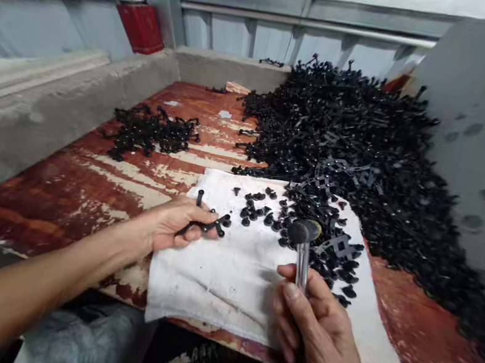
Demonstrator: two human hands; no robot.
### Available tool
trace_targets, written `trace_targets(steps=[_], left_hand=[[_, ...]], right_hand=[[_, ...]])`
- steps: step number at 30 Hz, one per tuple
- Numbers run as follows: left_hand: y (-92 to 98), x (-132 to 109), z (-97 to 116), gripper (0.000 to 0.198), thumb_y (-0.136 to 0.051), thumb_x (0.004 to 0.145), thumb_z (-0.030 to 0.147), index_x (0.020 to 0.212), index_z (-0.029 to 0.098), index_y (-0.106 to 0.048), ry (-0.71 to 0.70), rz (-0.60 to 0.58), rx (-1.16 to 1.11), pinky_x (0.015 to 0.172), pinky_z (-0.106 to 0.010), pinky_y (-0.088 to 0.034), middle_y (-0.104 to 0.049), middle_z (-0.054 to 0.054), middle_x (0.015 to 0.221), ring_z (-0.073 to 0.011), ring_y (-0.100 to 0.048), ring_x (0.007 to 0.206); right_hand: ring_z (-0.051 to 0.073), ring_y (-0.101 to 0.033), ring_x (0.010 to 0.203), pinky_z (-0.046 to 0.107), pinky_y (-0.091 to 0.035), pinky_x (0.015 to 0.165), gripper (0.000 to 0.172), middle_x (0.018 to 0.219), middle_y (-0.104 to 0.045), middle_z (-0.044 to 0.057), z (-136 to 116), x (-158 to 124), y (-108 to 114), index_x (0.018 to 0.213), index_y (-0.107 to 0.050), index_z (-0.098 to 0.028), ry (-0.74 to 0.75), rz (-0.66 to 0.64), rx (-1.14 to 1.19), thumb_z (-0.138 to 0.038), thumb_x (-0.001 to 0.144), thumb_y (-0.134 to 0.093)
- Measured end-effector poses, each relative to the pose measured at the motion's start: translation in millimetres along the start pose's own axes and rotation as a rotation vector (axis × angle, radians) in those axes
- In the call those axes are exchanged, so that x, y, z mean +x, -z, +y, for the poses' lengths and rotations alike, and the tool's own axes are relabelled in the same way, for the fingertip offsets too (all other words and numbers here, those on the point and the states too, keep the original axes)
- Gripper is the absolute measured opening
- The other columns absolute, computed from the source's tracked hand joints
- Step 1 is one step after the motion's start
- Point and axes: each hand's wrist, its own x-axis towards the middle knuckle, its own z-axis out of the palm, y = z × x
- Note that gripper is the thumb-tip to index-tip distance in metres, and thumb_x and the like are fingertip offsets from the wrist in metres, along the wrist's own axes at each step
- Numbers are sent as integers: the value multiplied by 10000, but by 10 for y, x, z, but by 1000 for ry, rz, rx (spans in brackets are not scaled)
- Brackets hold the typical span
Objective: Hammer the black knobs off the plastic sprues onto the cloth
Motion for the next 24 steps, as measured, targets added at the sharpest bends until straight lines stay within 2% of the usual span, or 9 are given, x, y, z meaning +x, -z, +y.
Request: trace_targets(steps=[3, 5, 9, 12, 14, 15, 18, 20, 24], left_hand=[[-3, -57, 27, 254, -532, 830, 37, 580, 84, -543, 15, 5, -15, 223, -90, -211, -630, -51, 533, -12, -350, 285], [-1, -74, 41, 263, -519, 821, 28, 567, 96, -529, 20, 4, -17, 227, -89, -212, -632, -56, 532, -15, -360, 291], [15, -55, 63, 260, -504, 809, 37, 559, 98, -534, 40, -6, 22, 228, -89, -203, -630, -52, 526, -10, -332, 286], [28, -23, 81, 242, -516, 783, 47, 548, 92, -548, 61, -15, 59, 224, -94, -185, -625, -50, 519, -6, -307, 277], [30, -6, 96, 231, -526, 762, 46, 537, 92, -549, 68, -14, 70, 222, -100, -181, -625, -54, 512, -9, -301, 272], [29, -2, 104, 224, -530, 752, 44, 535, 93, -548, 69, -13, 76, 222, -102, -181, -626, -56, 509, -9, -299, 269], [24, -6, 121, 189, -545, 732, 43, 550, 93, -556, 61, -5, 95, 226, -103, -174, -635, -60, 508, -10, -297, 264], [24, -16, 129, 172, -554, 726, 51, 560, 93, -563, 55, -1, 108, 227, -107, -171, -638, -60, 503, -13, -297, 264], [27, -23, 136, 157, -561, 710, 62, 558, 98, -563, 55, 5, 136, 234, -112, -175, -634, -55, 489, -18, -300, 269]], right_hand=[[46, -342, 387, 160, -294, 337, 337, 622, -505, -56, 28, -16, 3, 1071, -587, -217, -1, 37, 18, -500, 888, -583], [61, -357, 413, 172, -317, 354, 332, 628, -507, -47, 11, -29, 18, 1066, -601, -209, -29, -2, -25, -497, 914, -534], [96, -416, 443, 196, -368, 389, 331, 592, -501, -38, -92, -38, 71, 1101, -619, -206, -36, -118, -340, -436, 971, -420], [177, -639, 701, 275, -539, 585, 390, 909, -682, 76, -170, 34, 98, 1324, -525, -213, 246, -79, -775, -330, 967, -421], [234, -665, 970, 356, -558, 806, 469, 1160, -669, 141, -213, 131, 95, 1414, -447, -191, 479, -110, -1009, -204, 949, -391], [246, -658, 1024, 381, -550, 850, 503, 1218, -649, 159, -235, 185, 85, 1429, -431, -176, 565, -142, -1098, -142, 932, -364], [224, -694, 809, 354, -586, 695, 556, 1022, -691, 156, -307, 320, 22, 1397, -474, -134, 701, -168, -1285, -41, 872, -317], [183, -642, 636, 303, -562, 577, 563, 848, -660, 103, -354, 368, -35, 1398, -473, -125, 773, -151, -1327, -27, 864, -319], [142, -532, 509, 247, -465, 452, 569, 754, -576, 48, -400, 417, -105, 1407, -467, -124, 852, -117, -1425, -25, 863, -334]])
